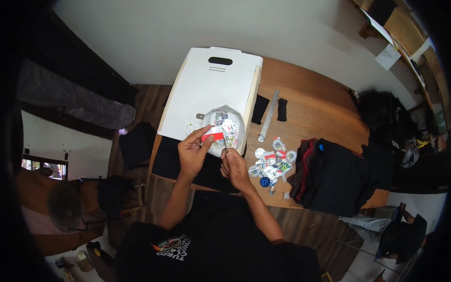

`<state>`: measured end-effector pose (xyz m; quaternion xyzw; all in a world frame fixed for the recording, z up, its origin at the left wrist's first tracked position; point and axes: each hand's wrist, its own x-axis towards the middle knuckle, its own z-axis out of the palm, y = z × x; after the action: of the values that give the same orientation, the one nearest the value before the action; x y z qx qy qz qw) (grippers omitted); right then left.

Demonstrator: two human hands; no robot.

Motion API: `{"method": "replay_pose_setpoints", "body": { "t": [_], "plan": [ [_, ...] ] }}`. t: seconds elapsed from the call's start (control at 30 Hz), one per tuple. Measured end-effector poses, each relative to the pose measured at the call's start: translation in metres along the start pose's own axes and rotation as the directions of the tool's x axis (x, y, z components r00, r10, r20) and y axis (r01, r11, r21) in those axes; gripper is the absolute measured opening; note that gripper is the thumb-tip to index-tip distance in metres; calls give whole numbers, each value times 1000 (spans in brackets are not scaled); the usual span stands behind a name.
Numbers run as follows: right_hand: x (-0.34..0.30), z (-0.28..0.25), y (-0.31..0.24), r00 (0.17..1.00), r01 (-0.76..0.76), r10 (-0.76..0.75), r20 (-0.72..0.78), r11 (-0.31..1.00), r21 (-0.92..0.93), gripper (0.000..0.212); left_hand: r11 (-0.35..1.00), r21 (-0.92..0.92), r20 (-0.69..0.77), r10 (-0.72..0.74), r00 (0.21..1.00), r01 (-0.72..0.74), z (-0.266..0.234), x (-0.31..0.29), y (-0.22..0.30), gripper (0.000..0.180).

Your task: Cutting out small stickers or decals with scissors and placing them into a bowl.

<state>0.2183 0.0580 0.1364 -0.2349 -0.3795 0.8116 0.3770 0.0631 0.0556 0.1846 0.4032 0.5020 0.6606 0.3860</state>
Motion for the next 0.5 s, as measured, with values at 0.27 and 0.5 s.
{"method": "replay_pose_setpoints", "body": {
  "t": [0.27,0.5],
  "plan": [
    [1,1,-1,1000,21,-21,-15,1000,-4,34,1000,-1,2,8,1000,-8,-1,0,0,34],
    [2,0,0,1000,19,-19,-1,999,-26,33,1000,-13,-2,11,1000,-11,-2,0,-3,35]
  ]
}}
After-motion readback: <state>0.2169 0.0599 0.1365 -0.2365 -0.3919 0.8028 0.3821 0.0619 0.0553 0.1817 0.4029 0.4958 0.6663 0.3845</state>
